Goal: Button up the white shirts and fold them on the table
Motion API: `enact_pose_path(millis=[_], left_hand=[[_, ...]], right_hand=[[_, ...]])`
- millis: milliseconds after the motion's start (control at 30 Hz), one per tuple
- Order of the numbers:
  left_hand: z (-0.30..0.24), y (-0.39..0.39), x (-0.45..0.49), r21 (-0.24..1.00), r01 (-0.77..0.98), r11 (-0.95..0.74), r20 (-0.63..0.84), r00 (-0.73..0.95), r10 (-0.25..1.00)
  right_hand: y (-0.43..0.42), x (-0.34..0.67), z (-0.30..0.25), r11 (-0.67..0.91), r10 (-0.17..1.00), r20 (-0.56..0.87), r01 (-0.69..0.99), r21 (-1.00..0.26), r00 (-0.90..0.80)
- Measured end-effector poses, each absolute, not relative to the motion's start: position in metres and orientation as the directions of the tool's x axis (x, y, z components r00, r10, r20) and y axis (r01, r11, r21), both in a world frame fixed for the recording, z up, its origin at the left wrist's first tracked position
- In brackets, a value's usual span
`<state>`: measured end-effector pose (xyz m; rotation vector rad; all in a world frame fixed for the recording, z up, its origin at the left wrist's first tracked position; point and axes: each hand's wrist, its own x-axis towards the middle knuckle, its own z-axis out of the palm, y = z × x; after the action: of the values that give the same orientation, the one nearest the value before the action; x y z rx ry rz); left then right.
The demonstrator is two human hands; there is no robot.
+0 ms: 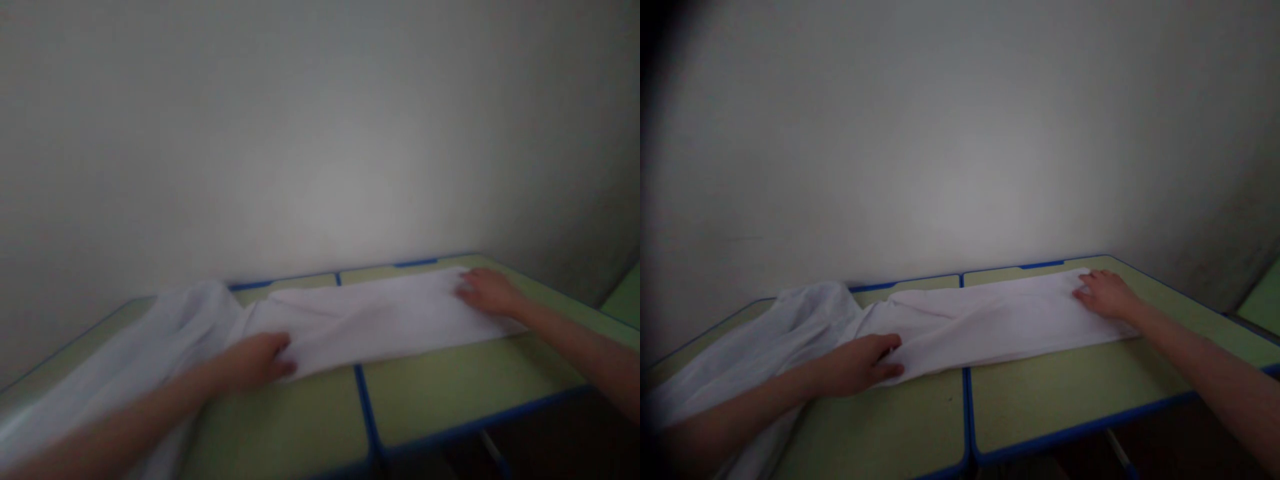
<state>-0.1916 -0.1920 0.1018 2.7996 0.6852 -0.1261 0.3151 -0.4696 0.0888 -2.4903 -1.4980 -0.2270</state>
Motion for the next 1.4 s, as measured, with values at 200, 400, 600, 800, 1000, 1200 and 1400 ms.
enact_pose_path(millis=[200,400,600,800,1000,1200,1400], left_hand=[[0.108,-0.185,-0.214,0.211,0.498,-0.841,-0.208,0.864,0.459],[0.103,-0.184,-0.223,0.241,0.507,-0.827,-0.191,0.861,0.472],[0.102,-0.183,-0.23,0.24,0.543,-0.805,-0.192,0.839,0.509],[0.122,-0.18,-0.234,0.216,0.557,-0.802,-0.285,0.821,0.494],[0.153,-0.179,-0.207,0.082,0.523,-0.848,-0.269,0.831,0.487],[0.098,-0.214,-0.159,0.114,0.233,-0.966,0.022,0.971,0.237],[0.066,-0.21,-0.169,0.101,0.251,-0.963,-0.079,0.967,0.244]], right_hand=[[-0.352,0.201,0.086,0.109,0.968,0.245,0.966,-0.236,-0.049],[-0.279,0.155,0.07,0.267,0.964,0.092,0.918,-0.295,-0.25],[-0.255,0.157,0.079,0.162,0.986,0.095,0.938,-0.307,-0.139],[-0.26,0.143,0.061,0.134,0.971,0.217,0.978,-0.159,-0.098],[-0.286,0.123,0.068,0.007,0.935,0.351,0.989,-0.15,0.047],[-0.334,0.102,0.049,0.117,0.958,0.274,0.989,-0.091,-0.088],[-0.401,0.212,0.021,-0.045,0.985,0.163,0.997,-0.067,0.055]])
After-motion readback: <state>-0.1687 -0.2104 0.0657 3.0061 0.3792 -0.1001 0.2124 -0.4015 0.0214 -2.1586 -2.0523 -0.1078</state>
